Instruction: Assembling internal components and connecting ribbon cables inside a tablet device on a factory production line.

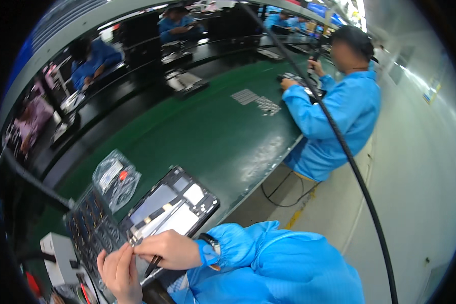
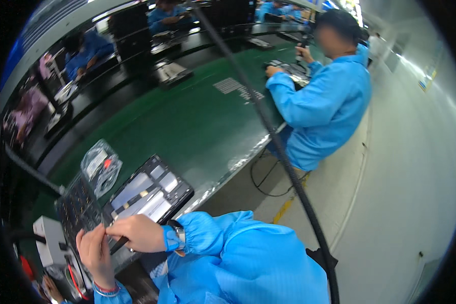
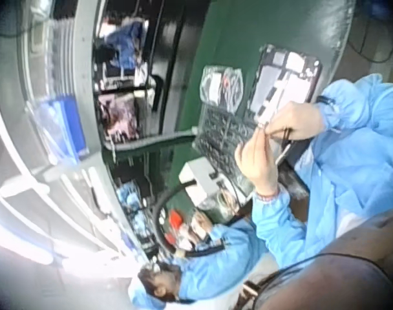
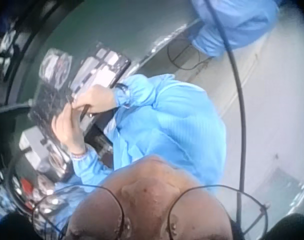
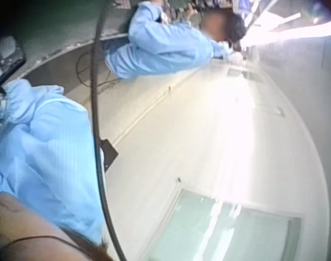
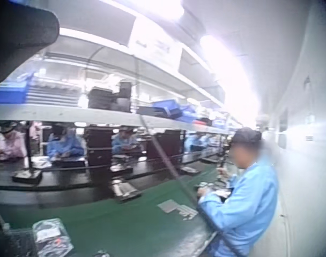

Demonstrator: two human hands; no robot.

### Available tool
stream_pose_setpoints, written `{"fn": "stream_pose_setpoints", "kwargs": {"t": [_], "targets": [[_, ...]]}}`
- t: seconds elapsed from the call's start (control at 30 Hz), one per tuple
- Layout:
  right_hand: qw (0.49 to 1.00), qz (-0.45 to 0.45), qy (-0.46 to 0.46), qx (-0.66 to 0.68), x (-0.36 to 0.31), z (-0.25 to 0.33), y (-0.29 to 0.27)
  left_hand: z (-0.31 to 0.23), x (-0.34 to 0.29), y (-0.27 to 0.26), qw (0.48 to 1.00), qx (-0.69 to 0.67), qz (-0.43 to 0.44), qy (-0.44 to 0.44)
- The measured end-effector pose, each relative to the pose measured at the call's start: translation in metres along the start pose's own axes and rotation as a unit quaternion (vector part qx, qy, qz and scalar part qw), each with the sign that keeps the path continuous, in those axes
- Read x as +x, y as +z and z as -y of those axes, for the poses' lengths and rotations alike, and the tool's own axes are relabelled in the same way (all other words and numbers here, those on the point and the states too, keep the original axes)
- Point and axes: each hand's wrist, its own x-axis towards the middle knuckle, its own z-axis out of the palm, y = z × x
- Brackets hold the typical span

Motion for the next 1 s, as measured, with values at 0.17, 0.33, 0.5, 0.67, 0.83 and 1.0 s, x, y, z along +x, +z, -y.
{"fn": "stream_pose_setpoints", "kwargs": {"t": [0.17,0.33,0.5,0.67,0.83,1.0], "targets": [[0.999,-0.018,0.010,-0.027,-0.002,-0.004,-0.008,-0.001,0.003,0.017,0.997,0.052,-0.028,0.039],[0.999,-0.004,0.008,-0.030,-0.002,-0.004,-0.009,-0.002,0.002,0.021,0.992,0.102,-0.040,0.063],[1.000,-0.008,0.002,-0.020,-0.003,-0.010,-0.003,0.002,-0.003,0.026,0.991,0.111,-0.042,0.059],[0.999,0.023,0.034,0.017,-0.005,-0.010,0.007,0.013,-0.009,0.022,0.990,0.126,-0.032,0.051],[0.996,0.085,-0.013,0.021,-0.011,-0.012,0.007,0.024,-0.046,-0.008,0.978,0.179,-0.078,-0.072],[0.993,0.106,0.043,0.016,-0.016,-0.023,-0.003,0.022,-0.119,-0.030,0.907,0.158,-0.198,-0.337]]}}
